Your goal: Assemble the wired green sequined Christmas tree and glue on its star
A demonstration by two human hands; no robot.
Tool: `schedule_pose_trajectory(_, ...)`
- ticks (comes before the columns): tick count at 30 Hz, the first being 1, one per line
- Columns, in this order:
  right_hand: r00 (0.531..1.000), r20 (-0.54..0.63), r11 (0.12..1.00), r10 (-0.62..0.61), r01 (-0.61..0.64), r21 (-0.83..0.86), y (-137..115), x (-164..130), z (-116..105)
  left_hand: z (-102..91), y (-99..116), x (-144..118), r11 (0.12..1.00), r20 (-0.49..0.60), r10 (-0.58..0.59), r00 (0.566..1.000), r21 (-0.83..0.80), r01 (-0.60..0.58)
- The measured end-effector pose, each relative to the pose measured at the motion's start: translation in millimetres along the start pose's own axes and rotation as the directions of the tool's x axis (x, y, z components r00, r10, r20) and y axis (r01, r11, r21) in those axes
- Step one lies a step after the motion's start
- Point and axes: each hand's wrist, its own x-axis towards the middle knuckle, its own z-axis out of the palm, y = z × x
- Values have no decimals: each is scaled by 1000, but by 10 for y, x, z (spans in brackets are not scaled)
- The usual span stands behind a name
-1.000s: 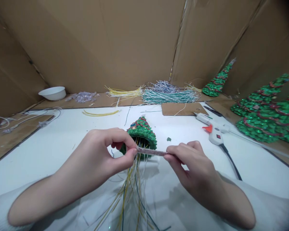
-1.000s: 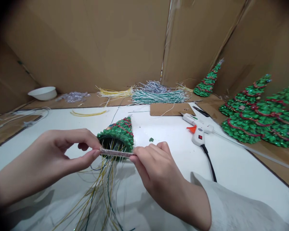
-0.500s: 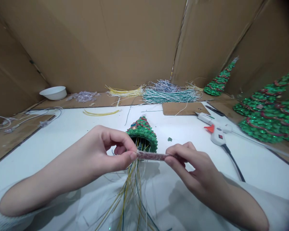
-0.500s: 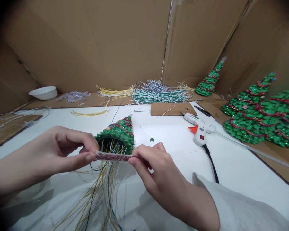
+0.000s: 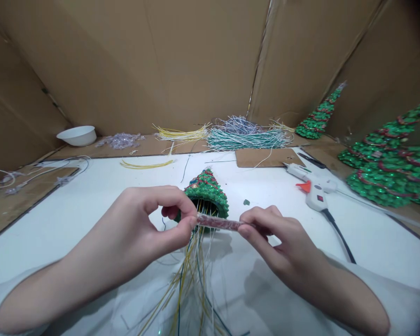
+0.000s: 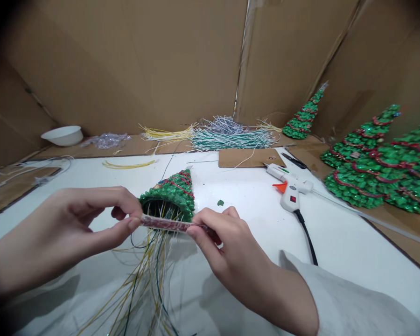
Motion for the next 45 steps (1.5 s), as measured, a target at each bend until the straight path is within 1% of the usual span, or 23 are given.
schedule_pose_trajectory(3, 1000, 8, 1000, 3, -3, -7, 0, -4, -2, 2, 13, -17, 998, -24, 41, 999, 50, -39)
schedule_pose_trajectory(7, 1000, 9, 1000, 3, -3, -14, 6, -12, -10, -16, 19, -11, 999, 22, 31, 999, 19, -31)
schedule_pose_trajectory(10, 1000, 4, 1000, 13, -13, -10, 14, -18, -8, 3, 20, 4, 1000, 15, 14, 1000, 16, -14)
schedule_pose_trajectory(14, 998, 18, 999, 54, -53, -4, 33, -20, -2, 37, 1, 1, 997, -42, 25, 999, 71, -22)
schedule_pose_trajectory(16, 998, 10, 998, 62, -62, 11, 49, -11, -10, 8, -28, -3, 991, -104, 54, 993, 128, -40)
schedule_pose_trajectory(18, 996, -34, 996, 83, -82, 34, 74, 14, -32, -63, -67, 7, 981, -175, 64, 983, 192, -29)
schedule_pose_trajectory(19, 992, -63, 993, 107, -104, 49, 92, 35, -47, -109, -85, 20, 978, -198, 54, 979, 208, -12)
schedule_pose_trajectory(21, 979, -115, 982, 170, -159, 98, 144, 92, -79, -200, -114, 66, 981, -173, -19, 985, 187, 51)
schedule_pose_trajectory(23, 964, -144, 968, 221, -199, 156, 220, 162, -105, -265, -136, 128, 978, -130, -125, 984, 152, 144)
schedule_pose_trajectory(25, 958, -156, 961, 240, -212, 180, 319, 231, -116, -296, -168, 192, 962, -120, -218, 969, 141, 234)
schedule_pose_trajectory(27, 956, -164, 964, 245, -222, 146, 427, 284, -114, -302, -226, 244, 947, -133, -269, 954, 146, 287)
schedule_pose_trajectory(31, 951, -156, 963, 266, -268, 12, 612, 341, -97, -298, -393, 312, 922, -140, -299, 944, 215, 323)
schedule_pose_trajectory(34, 943, -136, 948, 305, -313, -47, 713, 367, -87, -321, -514, 348, 884, -130, -369, 920, 257, 391)
schedule_pose_trajectory(36, 932, -139, 936, 336, -347, -63, 770, 384, -84, -362, -599, 361, 845, -164, -425, 891, 283, 455)
schedule_pose_trajectory(38, 921, -146, 924, 361, -375, -79, 819, 399, -86, -428, -697, 355, 796, -237, -436, 868, 348, 495)
schedule_pose_trajectory(39, 917, -146, 919, 370, -385, -89, 841, 404, -89, -465, -753, 344, 775, -258, -415, 872, 401, 488)
schedule_pose_trajectory(40, 916, -141, 914, 376, -392, -103, 860, 409, -91, -503, -813, 329, 762, -255, -380, 889, 459, 457)
schedule_pose_trajectory(42, 913, -124, 906, 388, -403, -134, 899, 416, -92, -561, -940, 291, 725, -254, -338, 906, 544, 423)
schedule_pose_trajectory(45, 916, -92, 892, 389, -400, -210, 962, 427, -76, -577, -1133, 238, 711, -232, -313, 921, 586, 389)
